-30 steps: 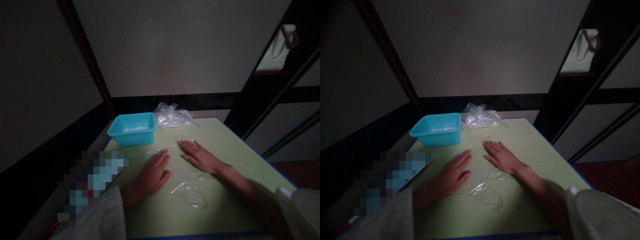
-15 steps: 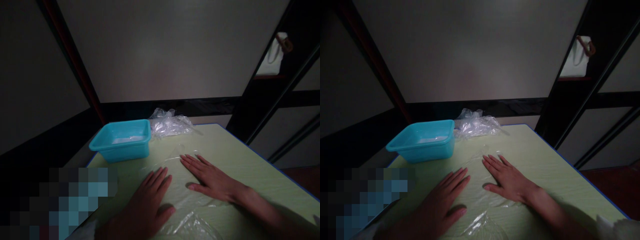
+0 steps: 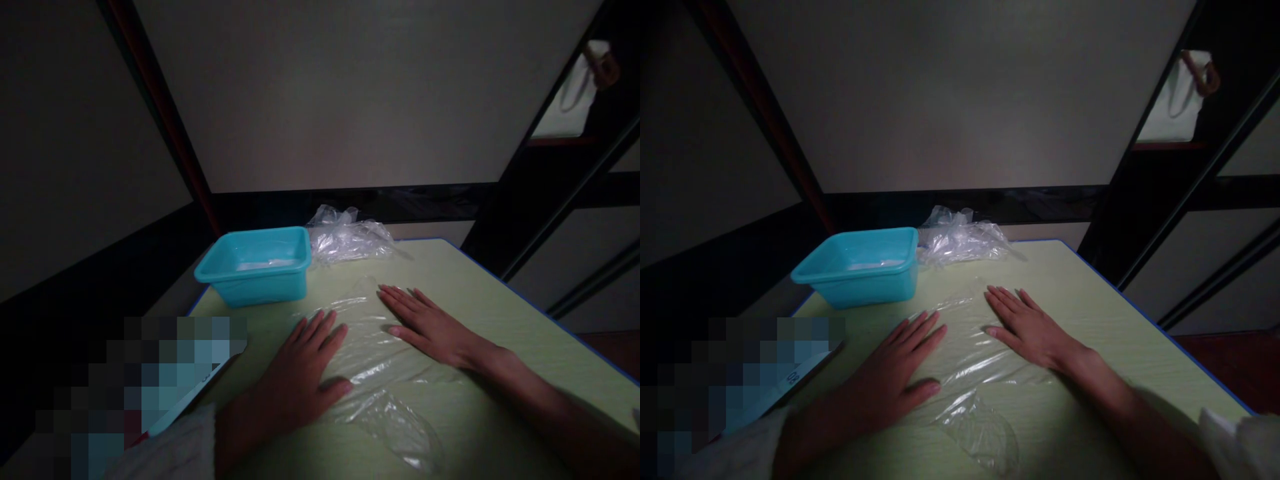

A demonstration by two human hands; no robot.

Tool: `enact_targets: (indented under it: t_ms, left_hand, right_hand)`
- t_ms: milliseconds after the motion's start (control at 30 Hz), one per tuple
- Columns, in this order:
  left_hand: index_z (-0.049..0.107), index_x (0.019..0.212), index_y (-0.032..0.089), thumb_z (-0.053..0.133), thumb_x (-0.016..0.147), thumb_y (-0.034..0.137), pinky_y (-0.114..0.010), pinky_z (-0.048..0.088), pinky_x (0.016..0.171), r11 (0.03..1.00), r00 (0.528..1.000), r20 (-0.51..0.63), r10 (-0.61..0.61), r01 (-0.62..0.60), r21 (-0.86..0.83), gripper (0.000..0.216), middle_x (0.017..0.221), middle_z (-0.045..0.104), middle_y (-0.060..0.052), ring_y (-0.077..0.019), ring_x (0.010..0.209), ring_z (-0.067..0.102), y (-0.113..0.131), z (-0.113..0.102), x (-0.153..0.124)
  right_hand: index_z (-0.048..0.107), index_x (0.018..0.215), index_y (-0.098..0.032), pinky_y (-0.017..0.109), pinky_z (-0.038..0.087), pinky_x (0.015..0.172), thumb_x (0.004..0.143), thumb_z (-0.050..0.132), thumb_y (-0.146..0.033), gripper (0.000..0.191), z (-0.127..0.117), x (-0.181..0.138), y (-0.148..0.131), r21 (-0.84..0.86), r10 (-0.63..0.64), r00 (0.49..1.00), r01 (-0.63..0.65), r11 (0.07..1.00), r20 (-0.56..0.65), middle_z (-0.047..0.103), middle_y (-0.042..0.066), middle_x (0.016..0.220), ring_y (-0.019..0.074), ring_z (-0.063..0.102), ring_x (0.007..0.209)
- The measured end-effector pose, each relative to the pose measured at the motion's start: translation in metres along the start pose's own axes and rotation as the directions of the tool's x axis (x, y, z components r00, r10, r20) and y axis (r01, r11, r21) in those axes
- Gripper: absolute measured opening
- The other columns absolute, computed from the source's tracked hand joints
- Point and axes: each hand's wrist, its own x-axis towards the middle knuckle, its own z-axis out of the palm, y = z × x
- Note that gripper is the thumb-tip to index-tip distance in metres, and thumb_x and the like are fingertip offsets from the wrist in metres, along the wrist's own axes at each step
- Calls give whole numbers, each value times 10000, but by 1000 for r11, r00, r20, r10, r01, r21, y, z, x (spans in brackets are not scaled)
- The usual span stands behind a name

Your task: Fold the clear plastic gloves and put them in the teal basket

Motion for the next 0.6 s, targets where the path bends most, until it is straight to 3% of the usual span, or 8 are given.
enact_targets:
  t_ms: [67,133,200,267,400,600]
  left_hand:
    - [382,1359,145,582,787,293,-516,265,1067,999,993,-114,36,-37,-7,624,1445,323,-147,-307,1331,283,3,1,-2]
    - [475,1282,139,535,792,222,-476,332,1041,995,963,-253,89,-97,-21,500,1378,435,-140,-282,1271,389,7,3,-5]
    - [578,1143,153,474,807,162,-421,417,972,988,929,-353,110,-141,-62,352,1260,552,-117,-244,1157,504,10,5,-7]
    - [641,969,166,440,811,121,-362,479,866,977,914,-396,91,-160,-144,260,1091,638,-91,-210,997,585,13,6,-9]
    - [661,727,155,476,775,81,-242,468,650,916,940,-340,25,-158,-368,205,763,633,-40,-148,717,584,18,2,-9]
    - [708,717,120,548,735,5,-173,358,529,874,984,-127,122,-167,-456,198,662,565,-9,-91,591,519,25,-6,-11]
  right_hand:
    - [324,1400,-181,575,198,1058,906,346,-528,604,-8,-2,-12,37,-33,998,35,999,-58,341,146,1441,313,297,1320]
    - [468,1292,-178,498,304,1032,900,433,-455,481,-17,-6,-29,168,-153,984,166,972,-88,509,136,1306,270,437,1226]
    - [607,1082,-176,349,461,870,894,487,-366,293,-24,-12,-46,374,-280,959,278,885,-51,609,103,1086,199,557,1038]
    - [658,902,-172,283,481,743,833,590,-318,175,-28,-18,-58,488,-348,937,293,823,24,619,59,894,161,589,856]
    - [678,761,-181,273,459,682,698,721,-335,172,-29,-29,-64,517,-397,905,269,813,152,609,17,751,146,577,731]
    - [671,740,-195,263,459,659,597,786,-241,190,-35,-38,-62,503,-434,884,299,811,174,640,-1,734,156,589,728]
